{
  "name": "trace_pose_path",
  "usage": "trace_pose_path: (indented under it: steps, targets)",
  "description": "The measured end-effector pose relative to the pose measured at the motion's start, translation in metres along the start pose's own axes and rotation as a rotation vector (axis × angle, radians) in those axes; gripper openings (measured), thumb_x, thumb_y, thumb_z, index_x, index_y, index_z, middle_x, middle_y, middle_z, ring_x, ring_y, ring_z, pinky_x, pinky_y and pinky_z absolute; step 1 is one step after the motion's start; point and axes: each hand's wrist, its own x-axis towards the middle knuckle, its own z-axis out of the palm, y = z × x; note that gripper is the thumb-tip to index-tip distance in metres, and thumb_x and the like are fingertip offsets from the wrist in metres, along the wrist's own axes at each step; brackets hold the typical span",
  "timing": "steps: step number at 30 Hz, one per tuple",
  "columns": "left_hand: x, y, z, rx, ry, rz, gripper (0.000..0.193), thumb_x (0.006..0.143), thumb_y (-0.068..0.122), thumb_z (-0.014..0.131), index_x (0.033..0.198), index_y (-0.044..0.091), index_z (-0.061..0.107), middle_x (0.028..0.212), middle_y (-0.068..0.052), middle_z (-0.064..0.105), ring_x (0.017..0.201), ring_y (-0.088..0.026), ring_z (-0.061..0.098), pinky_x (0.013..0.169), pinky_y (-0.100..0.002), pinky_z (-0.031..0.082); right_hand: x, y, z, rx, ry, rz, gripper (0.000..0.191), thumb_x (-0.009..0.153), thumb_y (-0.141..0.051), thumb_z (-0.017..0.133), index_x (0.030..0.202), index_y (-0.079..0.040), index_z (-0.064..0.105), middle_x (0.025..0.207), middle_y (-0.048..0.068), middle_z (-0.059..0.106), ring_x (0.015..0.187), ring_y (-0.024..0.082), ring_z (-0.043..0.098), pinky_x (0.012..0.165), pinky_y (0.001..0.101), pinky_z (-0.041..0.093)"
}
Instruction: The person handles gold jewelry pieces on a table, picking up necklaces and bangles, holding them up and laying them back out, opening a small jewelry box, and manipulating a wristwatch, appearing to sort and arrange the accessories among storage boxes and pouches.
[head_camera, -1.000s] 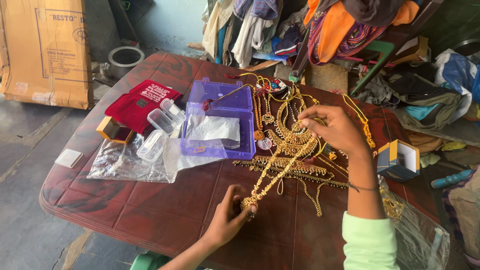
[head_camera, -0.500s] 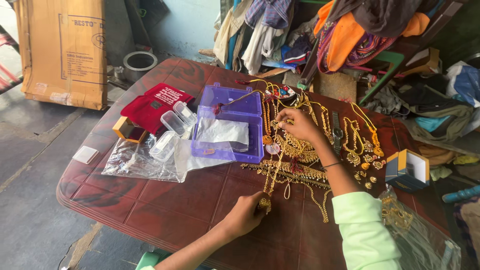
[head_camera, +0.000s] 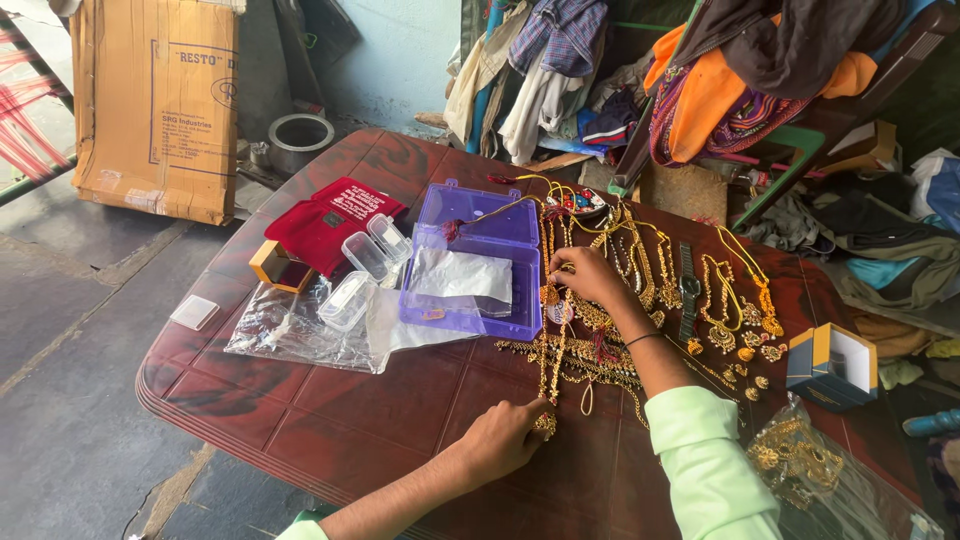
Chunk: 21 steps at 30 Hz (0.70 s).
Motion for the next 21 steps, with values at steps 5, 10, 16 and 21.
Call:
trace_pose_path:
  steps: [5, 10, 16, 21]
  targets:
    - [-0.001, 0.0, -0.012, -0.068, -0.003, 0.089, 0.04, 0.089, 0.017, 0.069, 0.127, 0.007, 0.059, 0.077, -0.022, 0.07, 0.075, -0.044, 0.069, 0.066, -0.055, 0.056, 0.002, 0.004, -0.003, 0.047, -0.005, 0.024, 0.024, 0.078, -0.028, 0.085, 0.094, -0.012, 0.076, 0.101, 0.005, 0.08, 0.098, 0.021, 0.076, 0.091, 0.0401, 0.058]
    - [0.013, -0.02, -0.046, -0.011, 0.016, 0.028, 0.036, 0.091, 0.024, 0.073, 0.12, 0.007, 0.06, 0.079, -0.021, 0.071, 0.079, -0.042, 0.071, 0.068, -0.051, 0.058, 0.004, 0.009, -0.004, 0.08, 0.0, 0.127, 0.036, 0.075, -0.035, 0.088, 0.099, -0.012, 0.076, 0.105, 0.006, 0.078, 0.101, 0.022, 0.074, 0.092, 0.0398, 0.057]
    - [0.083, -0.098, -0.116, 0.324, 0.432, 0.081, 0.036, 0.09, 0.028, 0.075, 0.119, 0.01, 0.063, 0.102, -0.019, 0.068, 0.087, -0.04, 0.067, 0.071, -0.05, 0.055, 0.003, -0.016, -0.004, 0.028, 0.279, -0.073, 0.045, 0.077, -0.033, 0.087, 0.11, -0.005, 0.072, 0.117, 0.013, 0.07, 0.105, 0.027, 0.068, 0.092, 0.0412, 0.054]
    - [0.121, -0.144, -0.131, 0.685, 0.351, 0.188, 0.049, 0.064, 0.033, 0.082, 0.106, 0.011, 0.067, 0.097, -0.016, 0.066, 0.096, -0.035, 0.066, 0.081, -0.047, 0.051, -0.01, -0.073, -0.005, 0.095, 0.379, -0.34, 0.022, 0.088, -0.027, 0.08, 0.095, -0.006, 0.074, 0.1, 0.008, 0.074, 0.098, 0.024, 0.071, 0.091, 0.0392, 0.057]
